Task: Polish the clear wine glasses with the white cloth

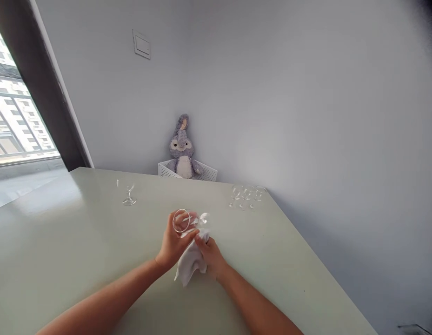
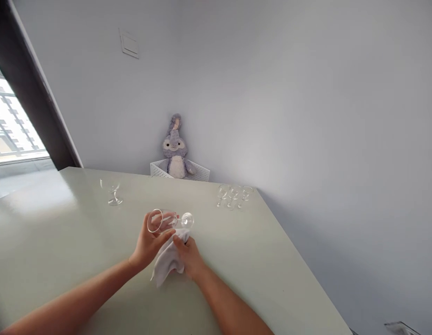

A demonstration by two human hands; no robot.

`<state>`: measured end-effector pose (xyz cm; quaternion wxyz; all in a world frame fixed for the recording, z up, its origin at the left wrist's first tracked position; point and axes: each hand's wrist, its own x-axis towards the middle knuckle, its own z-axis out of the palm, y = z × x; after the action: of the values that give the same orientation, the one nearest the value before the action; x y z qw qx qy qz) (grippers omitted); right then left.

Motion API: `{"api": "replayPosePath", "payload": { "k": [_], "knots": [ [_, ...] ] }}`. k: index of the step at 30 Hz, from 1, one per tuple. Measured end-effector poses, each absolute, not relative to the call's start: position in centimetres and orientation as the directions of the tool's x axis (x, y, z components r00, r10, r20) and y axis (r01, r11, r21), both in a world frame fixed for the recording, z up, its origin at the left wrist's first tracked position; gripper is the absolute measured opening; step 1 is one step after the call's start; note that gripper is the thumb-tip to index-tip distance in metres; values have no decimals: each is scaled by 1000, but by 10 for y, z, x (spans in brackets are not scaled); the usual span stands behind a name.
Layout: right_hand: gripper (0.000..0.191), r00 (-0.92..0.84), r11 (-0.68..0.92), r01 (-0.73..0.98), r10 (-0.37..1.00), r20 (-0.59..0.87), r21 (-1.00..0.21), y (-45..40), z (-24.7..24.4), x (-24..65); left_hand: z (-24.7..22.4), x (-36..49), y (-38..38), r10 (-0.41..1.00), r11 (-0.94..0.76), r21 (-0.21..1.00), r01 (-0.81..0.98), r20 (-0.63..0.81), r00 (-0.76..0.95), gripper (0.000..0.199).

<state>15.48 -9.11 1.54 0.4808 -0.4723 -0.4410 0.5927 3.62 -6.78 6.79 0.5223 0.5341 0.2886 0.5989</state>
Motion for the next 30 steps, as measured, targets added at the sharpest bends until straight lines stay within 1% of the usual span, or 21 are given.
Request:
{"api": "replayPosePath", "payload": {
  "k": [1,2,3,4,5,6,7,8,10,12,14,16,18,20,22,25,27,30],
  "knots": [
    [48,-169,-113,-62,980,-101,-992,-94,20,160,71,32,-64,926,-336,907,-252,367,87,48],
    [48,-206,-44,77,977,-59,-996,-96,27,168,73,27,-59,918,-376,909,-182,392,63,48],
    [47,-194,40,255,981,-11,-966,-97,33,176,74,22,-54,909,-408,907,-108,414,44,48],
    [45,-153,111,447,987,47,-887,-98,40,185,75,18,-50,900,-433,901,-29,434,31,48],
    [43,-90,149,618,989,119,-772,-98,48,192,75,16,-47,893,-451,891,56,450,27,48],
    [42,-26,152,740,980,198,-655,-97,54,198,74,14,-44,887,-461,876,142,462,30,49],
    [41,5,149,818,964,267,-555,-96,61,201,74,15,-43,883,-464,857,223,467,40,48],
    [40,-1,162,864,947,320,-477,-93,66,202,74,18,-43,882,-464,837,290,468,61,48],
    [36,-75,228,896,924,375,-382,-86,73,199,77,30,-46,879,-472,805,359,459,126,48],
    [26,-128,265,892,925,359,-365,-76,73,195,80,44,-51,866,-499,789,358,452,213,49],
    [19,-88,224,877,945,316,-425,-64,68,198,82,53,-55,839,-542,753,374,453,302,57],
    [20,49,105,849,960,275,-518,-52,60,212,77,53,-55,815,-577,688,441,452,362,66],
    [24,211,-32,810,948,240,-586,-40,49,235,63,42,-51,824,-567,632,528,443,354,64],
    [27,315,-128,781,926,209,-611,-30,38,262,43,26,-45,864,-498,620,606,409,292,52],
    [28,368,-185,760,912,178,-623,-23,28,286,21,11,-38,906,-413,639,649,357,226,44],
    [29,418,-244,724,899,130,-645,-14,15,308,0,0,-30,945,-325,691,646,264,194,39],
    [28,438,-264,705,892,112,-659,-9,9,314,-5,-1,-27,956,-292,715,635,210,204,38],
    [26,456,-272,689,883,110,-672,-3,5,317,-3,0,-26,964,-261,721,642,166,206,35]
  ]
}}
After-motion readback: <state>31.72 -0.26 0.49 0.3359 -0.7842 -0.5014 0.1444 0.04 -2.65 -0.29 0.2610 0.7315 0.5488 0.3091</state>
